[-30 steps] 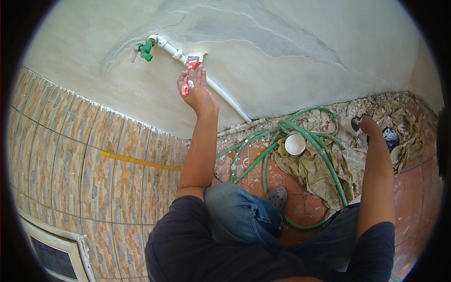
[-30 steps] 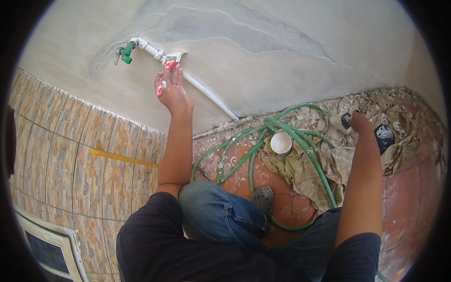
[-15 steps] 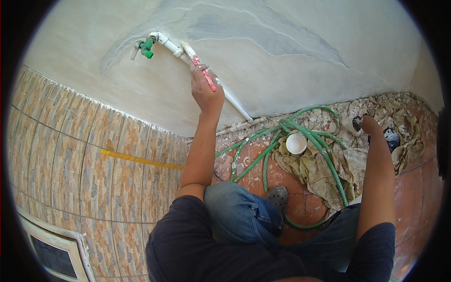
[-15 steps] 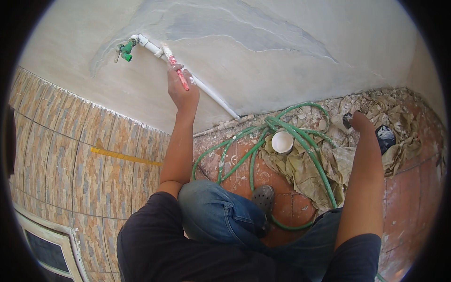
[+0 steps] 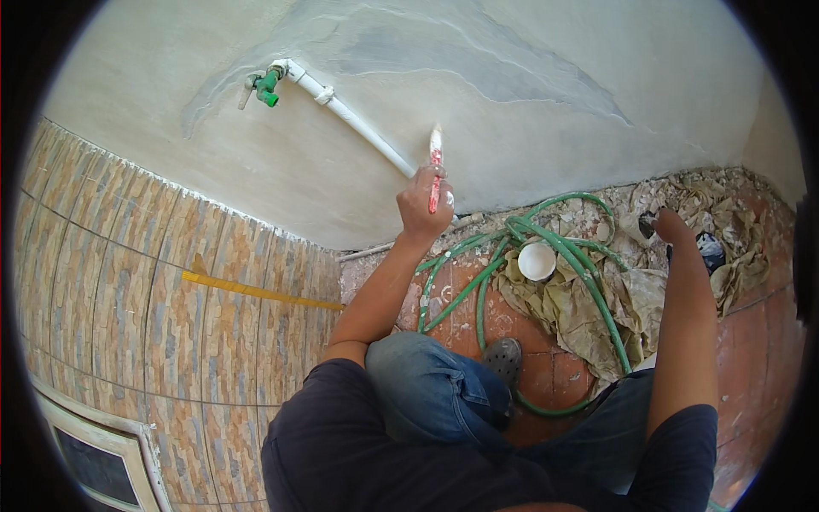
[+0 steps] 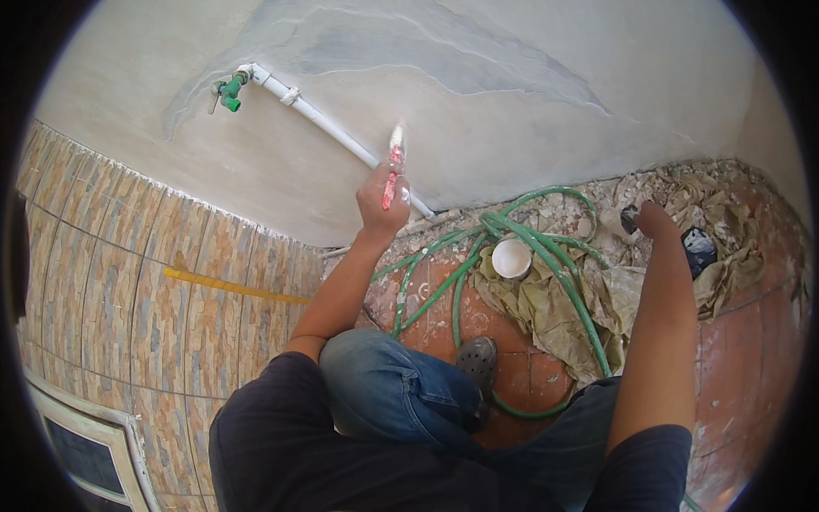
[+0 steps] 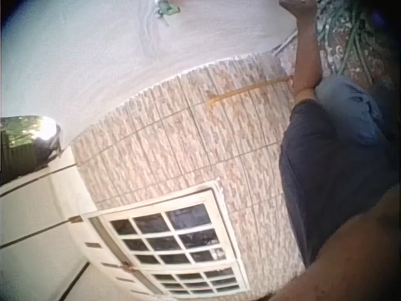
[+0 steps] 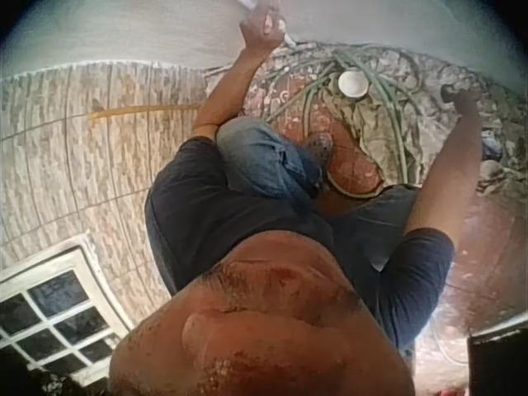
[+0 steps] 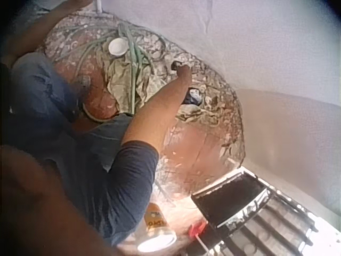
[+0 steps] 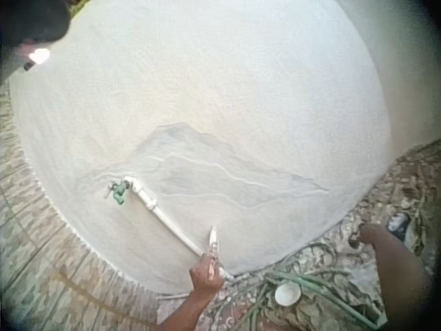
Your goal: The person paints a wall around a water tap using a small paint brush, applying paint from a paint container.
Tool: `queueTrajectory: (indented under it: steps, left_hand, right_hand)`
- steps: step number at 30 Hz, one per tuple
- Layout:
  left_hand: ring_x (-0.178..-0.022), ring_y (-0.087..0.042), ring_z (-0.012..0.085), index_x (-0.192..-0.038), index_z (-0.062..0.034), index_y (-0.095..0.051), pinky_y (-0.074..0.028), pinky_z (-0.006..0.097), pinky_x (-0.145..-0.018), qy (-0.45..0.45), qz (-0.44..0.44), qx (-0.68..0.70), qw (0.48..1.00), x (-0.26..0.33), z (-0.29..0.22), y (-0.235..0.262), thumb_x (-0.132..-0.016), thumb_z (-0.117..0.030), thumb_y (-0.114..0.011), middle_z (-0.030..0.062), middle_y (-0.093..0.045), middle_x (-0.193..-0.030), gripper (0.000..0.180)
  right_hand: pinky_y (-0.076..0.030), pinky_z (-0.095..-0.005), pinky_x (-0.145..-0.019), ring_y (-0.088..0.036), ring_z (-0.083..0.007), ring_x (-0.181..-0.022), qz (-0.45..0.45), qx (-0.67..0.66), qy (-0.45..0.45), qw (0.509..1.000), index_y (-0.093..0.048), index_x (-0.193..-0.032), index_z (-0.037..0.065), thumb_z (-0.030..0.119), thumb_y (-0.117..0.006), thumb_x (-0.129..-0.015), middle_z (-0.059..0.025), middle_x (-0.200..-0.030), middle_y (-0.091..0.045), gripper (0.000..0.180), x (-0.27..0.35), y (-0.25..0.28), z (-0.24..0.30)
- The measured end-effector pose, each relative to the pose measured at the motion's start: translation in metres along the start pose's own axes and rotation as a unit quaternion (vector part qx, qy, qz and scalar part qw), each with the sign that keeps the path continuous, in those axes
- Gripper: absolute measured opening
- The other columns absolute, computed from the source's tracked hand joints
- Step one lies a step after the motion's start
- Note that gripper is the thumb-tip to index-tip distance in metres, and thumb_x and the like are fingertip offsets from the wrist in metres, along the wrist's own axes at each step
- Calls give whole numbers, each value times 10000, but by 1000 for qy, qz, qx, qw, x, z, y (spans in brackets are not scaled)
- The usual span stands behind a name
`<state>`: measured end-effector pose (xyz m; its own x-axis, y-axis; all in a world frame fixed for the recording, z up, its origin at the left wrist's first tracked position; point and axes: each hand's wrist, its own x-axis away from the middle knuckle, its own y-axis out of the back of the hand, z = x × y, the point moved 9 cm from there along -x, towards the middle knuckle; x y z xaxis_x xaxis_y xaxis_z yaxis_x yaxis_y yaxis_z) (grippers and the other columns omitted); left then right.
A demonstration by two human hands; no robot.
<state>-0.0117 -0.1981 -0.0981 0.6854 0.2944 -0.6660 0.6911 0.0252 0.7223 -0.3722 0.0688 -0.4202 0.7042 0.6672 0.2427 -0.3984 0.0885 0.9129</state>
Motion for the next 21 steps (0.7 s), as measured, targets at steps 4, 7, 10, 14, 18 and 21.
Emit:
queueTrajectory:
  steps: [4,7,10,14,18,21]
  left_hand:
    - [-742,-570,332,-907,2,-525,-463,348,-687,-80,-197,-1,977,-22,-13,61,-741,20,-495,191,-556,-841,170]
    - [-800,-560,390,-900,-30,-525,-461,418,-701,-92,-250,-39,963,-45,-2,88,-708,-17,-531,211,-556,-904,193]
    - [-816,-555,399,-904,-28,-526,-459,416,-713,-50,-179,-79,979,-52,16,62,-718,-30,-519,227,-548,-930,186]
    - [-800,-560,386,-905,-28,-529,-457,437,-703,-68,-76,-69,992,-19,22,0,-721,-63,-515,213,-552,-922,188]
    - [-749,-577,345,-912,-76,-548,-462,429,-674,1,164,19,986,46,28,-75,-717,-88,-523,156,-576,-812,197]
    - [-735,-585,320,-887,-88,-558,-467,397,-661,-9,281,59,958,68,27,-107,-733,-93,-519,143,-588,-787,159]
  right_hand:
    - [-436,-422,-857,-546,-365,-1006,21,-6,-20,1000,-566,-999,-32,240,-558,-802,-237,-1036,-582,336,0,-2,1]
    - [-435,-422,-859,-545,-363,-1010,15,-8,-15,1000,-568,-999,-34,238,-558,-800,-235,-1047,-580,337,7,3,3]
    - [-435,-419,-861,-547,-360,-1007,12,-8,-12,1000,-569,-1007,-33,239,-559,-799,-232,-1047,-581,343,13,8,4]
    - [-435,-419,-860,-549,-358,-1004,15,7,-30,999,-572,-1021,-26,236,-560,-796,-227,-1048,-581,345,16,10,1]
    - [-430,-428,-838,-536,-364,-1003,23,-6,-5,1000,-557,-984,-31,260,-558,-814,-234,-1036,-568,337,11,7,6]
    - [-434,-426,-831,-544,-368,-988,12,-6,-19,1000,-558,-973,-35,256,-550,-819,-235,-1023,-574,329,8,7,1]
